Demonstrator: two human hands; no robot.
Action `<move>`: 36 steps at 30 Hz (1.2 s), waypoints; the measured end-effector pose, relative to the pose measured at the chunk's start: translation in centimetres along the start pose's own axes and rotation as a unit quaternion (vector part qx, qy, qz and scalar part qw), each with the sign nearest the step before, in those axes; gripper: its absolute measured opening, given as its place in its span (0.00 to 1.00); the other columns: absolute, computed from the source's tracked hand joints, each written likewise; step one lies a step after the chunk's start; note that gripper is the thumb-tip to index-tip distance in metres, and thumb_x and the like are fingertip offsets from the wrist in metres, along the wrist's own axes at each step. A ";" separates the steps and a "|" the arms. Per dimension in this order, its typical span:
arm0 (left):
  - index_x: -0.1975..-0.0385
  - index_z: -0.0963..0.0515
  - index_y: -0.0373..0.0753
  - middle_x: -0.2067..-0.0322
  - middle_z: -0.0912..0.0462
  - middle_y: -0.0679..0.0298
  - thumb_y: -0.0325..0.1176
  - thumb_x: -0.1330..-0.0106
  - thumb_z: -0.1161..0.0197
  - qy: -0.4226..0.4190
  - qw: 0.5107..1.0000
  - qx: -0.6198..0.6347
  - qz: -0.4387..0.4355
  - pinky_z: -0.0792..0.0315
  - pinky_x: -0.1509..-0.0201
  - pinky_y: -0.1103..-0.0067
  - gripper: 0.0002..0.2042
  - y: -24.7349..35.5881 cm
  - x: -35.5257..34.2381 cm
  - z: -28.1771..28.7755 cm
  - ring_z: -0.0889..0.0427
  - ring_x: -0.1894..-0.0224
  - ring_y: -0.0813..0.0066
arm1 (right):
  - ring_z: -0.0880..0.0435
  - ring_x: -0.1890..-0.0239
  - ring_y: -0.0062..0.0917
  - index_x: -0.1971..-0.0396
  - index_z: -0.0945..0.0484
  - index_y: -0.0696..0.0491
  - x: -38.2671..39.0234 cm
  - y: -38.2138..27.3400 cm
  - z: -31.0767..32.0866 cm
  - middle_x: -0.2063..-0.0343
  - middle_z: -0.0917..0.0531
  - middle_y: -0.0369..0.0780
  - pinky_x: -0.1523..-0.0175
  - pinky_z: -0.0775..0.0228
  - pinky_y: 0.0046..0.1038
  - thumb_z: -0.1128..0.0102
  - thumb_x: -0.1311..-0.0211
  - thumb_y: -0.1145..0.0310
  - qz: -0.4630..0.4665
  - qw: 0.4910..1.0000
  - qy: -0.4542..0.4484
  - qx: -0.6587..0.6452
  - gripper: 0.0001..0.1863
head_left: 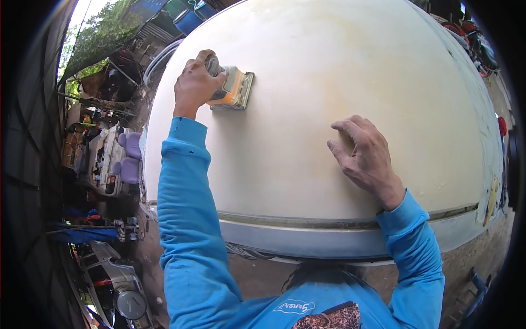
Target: The recorder uses an electric orbital sander to sand down the surface of a white car roof.
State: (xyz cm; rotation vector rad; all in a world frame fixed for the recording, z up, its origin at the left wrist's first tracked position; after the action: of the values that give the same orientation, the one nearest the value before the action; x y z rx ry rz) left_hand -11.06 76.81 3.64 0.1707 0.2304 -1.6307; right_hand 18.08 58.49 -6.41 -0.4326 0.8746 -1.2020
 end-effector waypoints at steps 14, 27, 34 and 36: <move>0.34 0.29 0.48 0.44 0.18 0.46 0.48 0.42 0.29 -0.019 0.996 -0.027 0.086 0.23 0.38 0.63 0.35 -5.5 0.3 -1.2 0.17 0.43 0.49 | 0.18 0.54 0.40 0.56 0.16 0.58 1.9 2.1 1.3 0.60 0.17 0.45 0.49 0.25 0.39 0.31 0.40 0.66 -0.003 1.000 0.006 -0.012 0.15; 0.36 0.27 0.51 0.46 0.18 0.54 0.49 0.40 0.30 0.016 1.000 -0.007 -0.011 0.23 0.40 0.64 0.31 0.5 3.6 2.7 0.16 0.44 0.54 | 0.17 0.54 0.39 0.55 0.17 0.57 1.3 -2.7 -0.5 0.59 0.16 0.44 0.48 0.24 0.37 0.29 0.41 0.69 0.001 1.000 0.001 0.006 0.15; 0.40 0.25 0.51 0.50 0.18 0.57 0.43 0.42 0.27 0.016 0.995 0.036 -0.091 0.22 0.43 0.63 0.28 10.0 4.3 2.9 0.16 0.47 0.53 | 0.17 0.52 0.42 0.56 0.17 0.57 1.7 -1.0 1.0 0.58 0.17 0.47 0.45 0.23 0.40 0.31 0.41 0.65 0.002 1.000 0.006 -0.001 0.16; 0.40 0.25 0.52 0.50 0.18 0.58 0.38 0.43 0.26 0.034 0.991 0.056 -0.119 0.20 0.46 0.62 0.28 8.5 4.2 3.2 0.15 0.49 0.54 | 0.17 0.54 0.42 0.56 0.17 0.56 1.3 -1.7 0.1 0.59 0.16 0.47 0.46 0.22 0.40 0.30 0.41 0.64 0.039 0.999 0.016 -0.017 0.16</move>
State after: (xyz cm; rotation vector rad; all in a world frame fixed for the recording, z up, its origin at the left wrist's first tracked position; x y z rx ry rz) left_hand -2.82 71.46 5.28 0.2942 0.2168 -1.8787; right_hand 17.20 56.70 -5.59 -0.4051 0.9325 -1.1269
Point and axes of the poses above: each hand's wrist, its own x-axis away from the middle knuckle, its own z-axis out of the back of the hand, y = z × x, the point moved 10 cm from there along -x, towards the middle knuckle
